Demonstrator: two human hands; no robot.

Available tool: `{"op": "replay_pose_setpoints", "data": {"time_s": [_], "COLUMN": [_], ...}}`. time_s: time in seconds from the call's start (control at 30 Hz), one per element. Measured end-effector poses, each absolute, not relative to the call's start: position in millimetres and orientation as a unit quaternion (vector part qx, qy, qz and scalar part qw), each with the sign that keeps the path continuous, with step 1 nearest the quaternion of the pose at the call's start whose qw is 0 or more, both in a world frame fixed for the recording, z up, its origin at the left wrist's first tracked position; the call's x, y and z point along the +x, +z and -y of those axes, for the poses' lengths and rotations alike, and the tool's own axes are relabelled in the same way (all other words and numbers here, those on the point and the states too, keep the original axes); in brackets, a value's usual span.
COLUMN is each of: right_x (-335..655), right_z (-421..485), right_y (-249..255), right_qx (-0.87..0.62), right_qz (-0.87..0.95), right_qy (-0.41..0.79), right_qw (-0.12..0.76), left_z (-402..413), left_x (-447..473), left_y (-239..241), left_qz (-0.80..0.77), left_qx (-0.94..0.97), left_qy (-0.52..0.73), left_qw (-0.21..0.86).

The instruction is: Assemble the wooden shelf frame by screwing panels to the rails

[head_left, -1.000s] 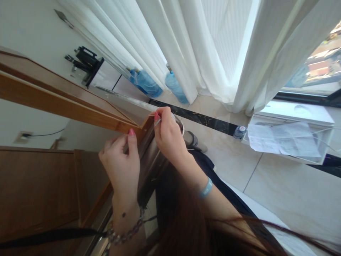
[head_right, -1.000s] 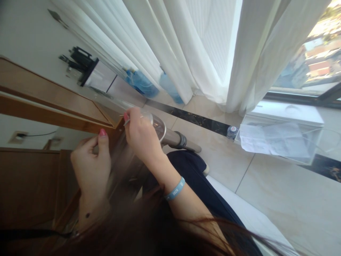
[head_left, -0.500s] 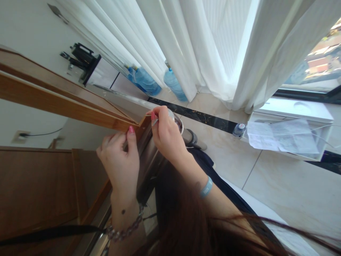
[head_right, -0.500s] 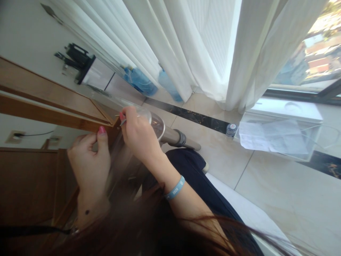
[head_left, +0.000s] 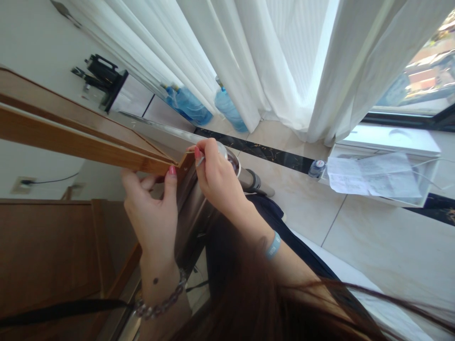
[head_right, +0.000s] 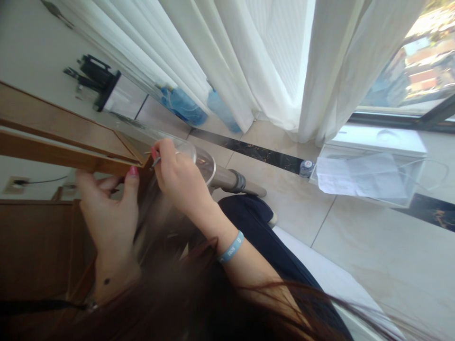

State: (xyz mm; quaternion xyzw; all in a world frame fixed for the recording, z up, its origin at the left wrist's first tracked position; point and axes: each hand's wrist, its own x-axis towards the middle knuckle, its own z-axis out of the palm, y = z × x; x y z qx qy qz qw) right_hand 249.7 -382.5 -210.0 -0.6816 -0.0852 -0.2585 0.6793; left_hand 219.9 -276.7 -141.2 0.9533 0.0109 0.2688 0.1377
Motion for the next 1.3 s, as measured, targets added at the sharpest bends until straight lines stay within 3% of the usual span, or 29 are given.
{"op": "replay_pose_setpoints", "data": {"time_s": [0.23, 0.77, 1.3], "right_x": [250, 250, 247], "right_z": [382, 386, 399], "right_y": [-210, -213, -205], "right_qx": [-0.678, -0.686, -0.681], "right_qz": [0.094, 0.114, 0.114], "right_qy": [-0.247, -0.252, -0.19], "right_qw": [0.686, 0.672, 0.698], "left_z": [278, 286, 286], "left_x": [221, 219, 211], "left_y": [-139, -143, -149], "left_qz": [-0.034, 0.032, -0.03], "left_qx": [0.957, 0.95, 0.957], "left_qy": [0.269, 0.258, 0.27], "left_qw": [0.103, 0.17, 0.104]}}
